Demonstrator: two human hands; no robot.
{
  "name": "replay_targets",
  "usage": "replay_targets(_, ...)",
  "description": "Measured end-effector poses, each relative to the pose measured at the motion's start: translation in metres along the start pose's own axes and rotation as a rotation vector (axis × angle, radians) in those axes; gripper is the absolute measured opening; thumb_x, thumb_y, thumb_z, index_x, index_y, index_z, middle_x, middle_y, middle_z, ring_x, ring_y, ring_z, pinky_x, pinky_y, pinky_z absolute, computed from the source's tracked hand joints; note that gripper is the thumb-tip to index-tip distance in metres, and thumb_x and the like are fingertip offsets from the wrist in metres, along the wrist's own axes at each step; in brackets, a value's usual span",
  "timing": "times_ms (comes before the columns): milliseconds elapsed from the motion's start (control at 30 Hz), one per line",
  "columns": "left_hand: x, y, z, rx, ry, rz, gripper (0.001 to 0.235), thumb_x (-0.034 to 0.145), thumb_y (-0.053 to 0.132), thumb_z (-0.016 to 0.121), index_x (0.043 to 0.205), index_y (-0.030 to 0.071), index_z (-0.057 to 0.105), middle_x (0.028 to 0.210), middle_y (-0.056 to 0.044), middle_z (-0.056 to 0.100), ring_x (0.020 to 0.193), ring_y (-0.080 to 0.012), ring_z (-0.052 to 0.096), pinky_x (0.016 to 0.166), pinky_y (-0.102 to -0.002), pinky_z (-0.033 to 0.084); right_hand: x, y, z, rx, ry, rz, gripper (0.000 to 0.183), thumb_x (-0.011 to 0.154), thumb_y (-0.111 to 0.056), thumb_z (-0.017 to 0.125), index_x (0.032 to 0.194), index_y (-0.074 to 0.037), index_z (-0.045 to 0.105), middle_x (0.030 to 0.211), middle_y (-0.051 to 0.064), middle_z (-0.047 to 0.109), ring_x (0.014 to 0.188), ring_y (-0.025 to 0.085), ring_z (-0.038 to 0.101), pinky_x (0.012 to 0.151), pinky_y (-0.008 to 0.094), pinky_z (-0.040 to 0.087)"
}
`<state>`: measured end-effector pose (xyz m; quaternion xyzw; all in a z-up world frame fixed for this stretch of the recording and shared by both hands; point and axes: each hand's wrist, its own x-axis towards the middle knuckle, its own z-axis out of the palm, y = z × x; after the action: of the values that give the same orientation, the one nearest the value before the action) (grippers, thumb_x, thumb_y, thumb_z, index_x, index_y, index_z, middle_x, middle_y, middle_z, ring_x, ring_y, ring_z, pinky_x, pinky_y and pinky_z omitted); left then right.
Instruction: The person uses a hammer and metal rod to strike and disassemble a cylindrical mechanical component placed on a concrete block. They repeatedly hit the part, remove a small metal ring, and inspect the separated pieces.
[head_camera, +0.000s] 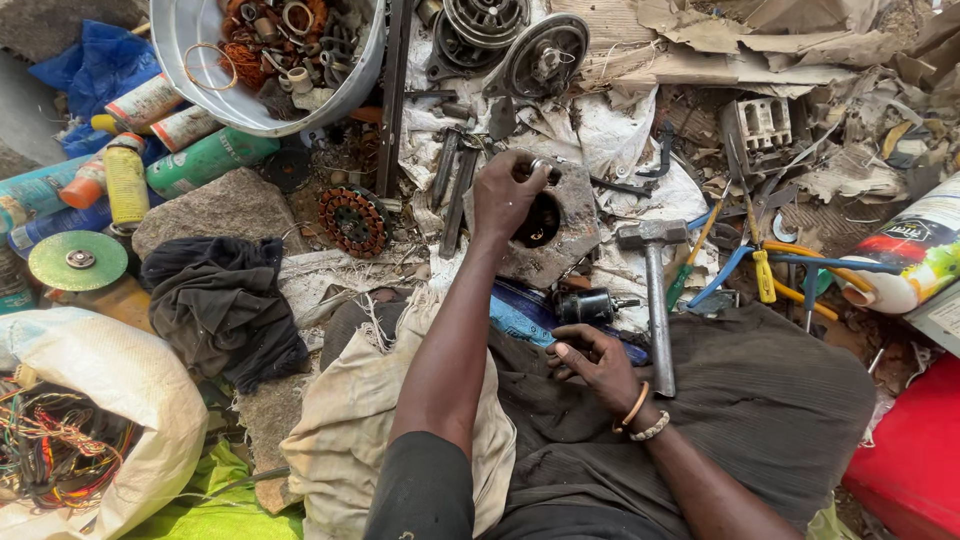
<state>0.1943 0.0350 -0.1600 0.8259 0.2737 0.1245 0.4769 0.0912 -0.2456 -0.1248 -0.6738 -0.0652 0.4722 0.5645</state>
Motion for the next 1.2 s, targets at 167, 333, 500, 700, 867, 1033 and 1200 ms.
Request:
replay_targets(167,-0.014,0.014,-0.041,-0.432,-0.076,-0.093,0.039,0.084,0.036,0.084,0.109,0.007,0.075,0.098,-0.008,0.079,0.085,-0.0136,0.076,0.079,-0.028,0.064,0.005,-0.039,-0.006,0.089,0.083,-0.036,0.042,0.092,-0.032,0.069,0.121,-0.002,0.070,0.105,0.016,0.078,0.093,0.023,0.078,0.072,0.036,0.066)
replay_targets(333,-0.042,0.021,-0.074,-0.766,-0.053,-0.116,0.044,0.082,0.034,0.087,0.108,0.001,0.075,0.093,-0.011,0.077,0.079,-0.0143,0.071,0.069,-0.029,0.060,0.073,-0.107,-0.024,-0.288,0.354,-0.164,0.033,0.096,-0.029,0.068,0.118,-0.005,0.072,0.108,0.013,0.077,0.090,0.023,0.078,0.078,0.035,0.066)
replay_targets(500,-0.056,0.042,-0.083,-0.590,-0.064,-0.062,0.037,0.084,0.029,0.084,0.108,0.002,0.075,0.093,-0.008,0.076,0.081,-0.0144,0.074,0.067,-0.029,0.062,0.131,-0.139,-0.010,0.248,0.076,-0.345,0.040,0.106,-0.034,0.060,0.121,0.002,0.069,0.110,0.015,0.073,0.101,0.021,0.073,0.090,0.039,0.063)
replay_targets(700,-0.053,0.051,-0.086,-0.539,-0.179,0.115,0.031,0.089,0.017,0.081,0.116,0.002,0.074,0.108,-0.012,0.075,0.094,-0.0166,0.075,0.080,-0.030,0.065,0.122,-0.147,0.002,0.866,-0.052,-0.141,0.045,0.113,-0.037,0.048,0.119,0.005,0.064,0.113,0.015,0.072,0.104,0.025,0.069,0.098,0.042,0.058)
replay_targets(867,-0.050,0.048,-0.086,-0.897,-0.283,-0.089,0.042,0.092,0.016,0.079,0.129,0.002,0.067,0.114,-0.013,0.076,0.098,-0.0165,0.076,0.082,-0.030,0.067,0.105,-0.161,0.004,0.744,-0.002,-0.187,0.038,0.108,-0.030,0.051,0.119,0.003,0.064,0.113,0.016,0.071,0.109,0.030,0.072,0.102,0.046,0.059)
replay_targets(1033,-0.053,0.048,-0.084,-0.961,-0.320,-0.169,0.039,0.092,0.017,0.077,0.127,0.003,0.068,0.108,-0.015,0.076,0.089,-0.0210,0.077,0.072,-0.034,0.068,0.088,-0.166,0.011,0.466,0.044,-0.302,0.034,0.096,-0.011,0.071,0.126,0.003,0.064,0.116,0.015,0.072,0.106,0.023,0.072,0.097,0.039,0.061)
replay_targets(1200,-0.056,0.049,-0.084,-0.926,-0.348,-0.076,0.037,0.095,0.021,0.076,0.126,0.002,0.068,0.110,-0.014,0.075,0.094,-0.0197,0.076,0.077,-0.033,0.067,0.081,-0.164,0.015,0.212,0.187,-0.366,0.035,0.094,-0.012,0.078,0.124,0.003,0.069,0.106,0.011,0.075,0.091,0.015,0.072,0.081,0.030,0.063)
